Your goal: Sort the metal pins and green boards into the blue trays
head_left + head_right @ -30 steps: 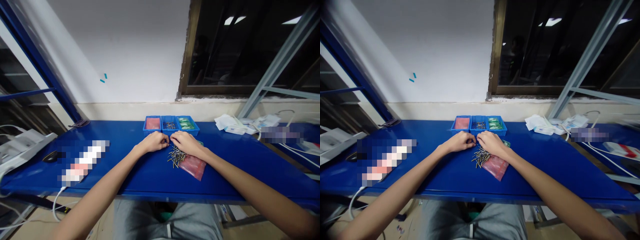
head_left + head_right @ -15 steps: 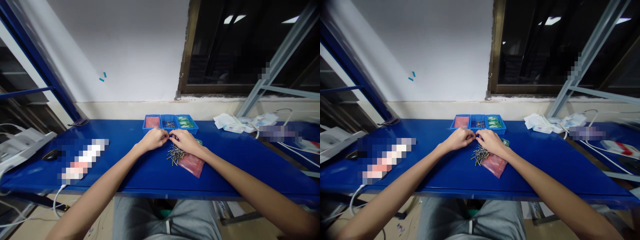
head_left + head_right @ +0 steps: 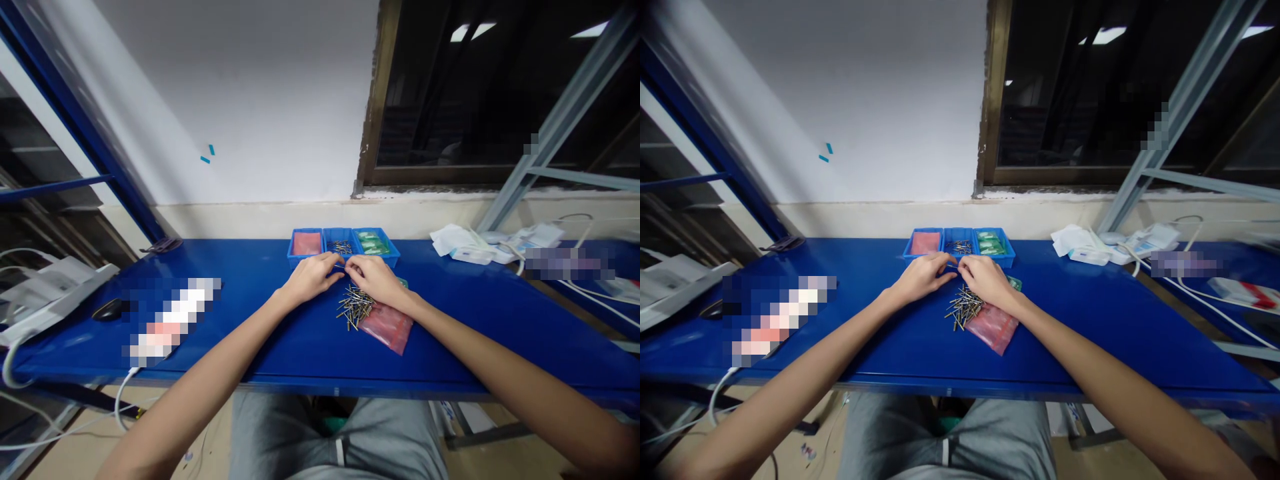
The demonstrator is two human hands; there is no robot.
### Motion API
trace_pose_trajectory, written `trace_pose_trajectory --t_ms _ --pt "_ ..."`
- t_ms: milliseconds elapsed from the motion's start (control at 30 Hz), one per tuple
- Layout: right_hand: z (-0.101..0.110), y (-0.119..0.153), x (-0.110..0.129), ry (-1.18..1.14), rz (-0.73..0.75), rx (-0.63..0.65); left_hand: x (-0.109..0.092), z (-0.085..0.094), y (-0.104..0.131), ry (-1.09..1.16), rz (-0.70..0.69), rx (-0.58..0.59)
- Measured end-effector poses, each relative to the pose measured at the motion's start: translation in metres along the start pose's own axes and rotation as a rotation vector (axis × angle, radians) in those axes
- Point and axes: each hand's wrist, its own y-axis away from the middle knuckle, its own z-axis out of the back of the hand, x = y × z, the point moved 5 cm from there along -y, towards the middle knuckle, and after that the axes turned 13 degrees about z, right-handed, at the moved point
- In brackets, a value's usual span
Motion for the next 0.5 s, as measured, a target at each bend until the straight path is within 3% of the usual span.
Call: trace_pose_trajectory --t_ms 200,500 --pt "-0.003 -0.001 0.002 -0.213 -0.136 -0.082 0.0 0.003 0.0 -0.053 0.01 -0.062" --pt "0.001 -0.002 0.013 -0.22 -0.068 -0.095 0.001 0.008 -0.001 0.009 -0.007 -0.147"
